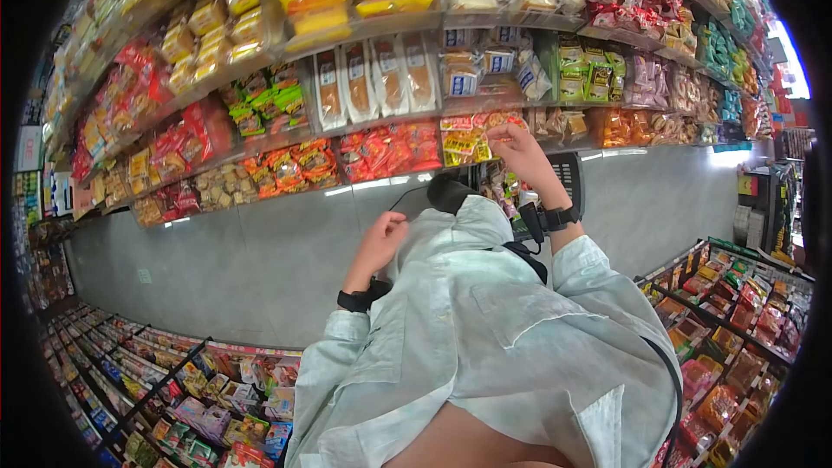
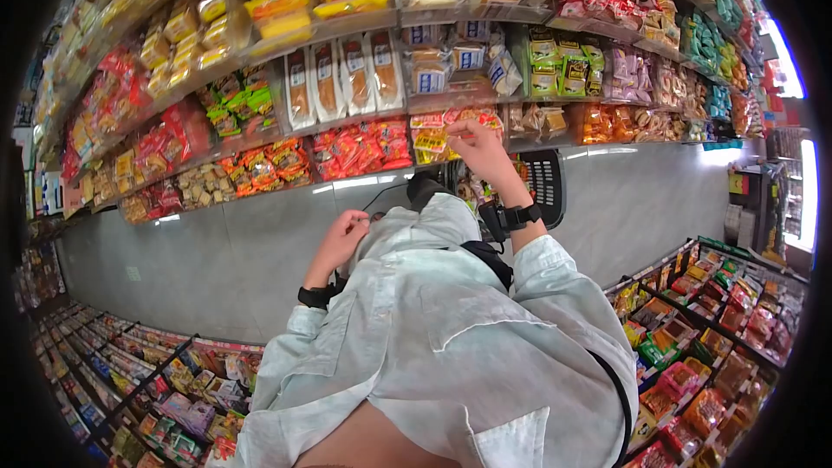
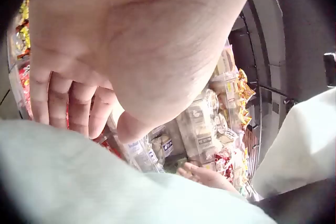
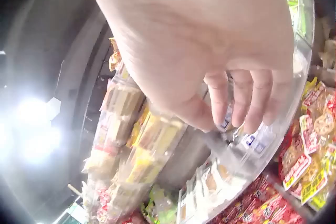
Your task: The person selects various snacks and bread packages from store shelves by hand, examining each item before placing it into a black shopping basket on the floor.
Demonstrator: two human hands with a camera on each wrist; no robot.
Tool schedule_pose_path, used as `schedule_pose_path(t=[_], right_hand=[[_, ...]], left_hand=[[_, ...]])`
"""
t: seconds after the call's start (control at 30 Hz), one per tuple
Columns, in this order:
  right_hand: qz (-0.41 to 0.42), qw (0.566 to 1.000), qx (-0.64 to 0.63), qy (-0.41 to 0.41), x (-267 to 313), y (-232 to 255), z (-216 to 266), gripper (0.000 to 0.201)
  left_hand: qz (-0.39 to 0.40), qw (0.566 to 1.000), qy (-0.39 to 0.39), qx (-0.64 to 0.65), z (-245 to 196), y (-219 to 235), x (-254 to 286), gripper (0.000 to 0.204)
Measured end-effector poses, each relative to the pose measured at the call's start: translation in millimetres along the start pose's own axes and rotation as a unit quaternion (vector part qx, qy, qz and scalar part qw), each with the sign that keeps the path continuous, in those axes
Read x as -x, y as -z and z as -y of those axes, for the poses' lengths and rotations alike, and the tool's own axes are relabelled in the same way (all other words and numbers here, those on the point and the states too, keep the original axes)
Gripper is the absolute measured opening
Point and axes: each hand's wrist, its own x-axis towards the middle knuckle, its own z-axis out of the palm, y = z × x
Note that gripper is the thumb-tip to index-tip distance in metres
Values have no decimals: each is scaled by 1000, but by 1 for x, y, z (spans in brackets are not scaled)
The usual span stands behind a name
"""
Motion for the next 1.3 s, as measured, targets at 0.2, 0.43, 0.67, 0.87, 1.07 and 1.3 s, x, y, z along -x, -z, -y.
schedule_pose_path(t=[0.2,0.43,0.67,0.87,1.07,1.3], right_hand=[[-115,993,14,-2,-90,84,-66,34],[-249,922,288,-76,-136,125,-92,37],[-259,948,185,3,-140,113,-83,14],[-203,972,-83,83,-111,89,-34,3],[-29,985,-117,123,-56,46,21,7],[122,919,-371,53,29,-34,63,17]], left_hand=[[-60,997,25,-41,-75,-2,-40,37],[-30,996,40,-76,-120,-22,-75,39],[-62,988,-11,-144,-151,-11,-110,38],[-4,989,-59,-135,-167,-9,-126,38],[-1,986,-150,-75,-184,11,-122,66],[210,954,-103,185,-158,63,-80,69]])
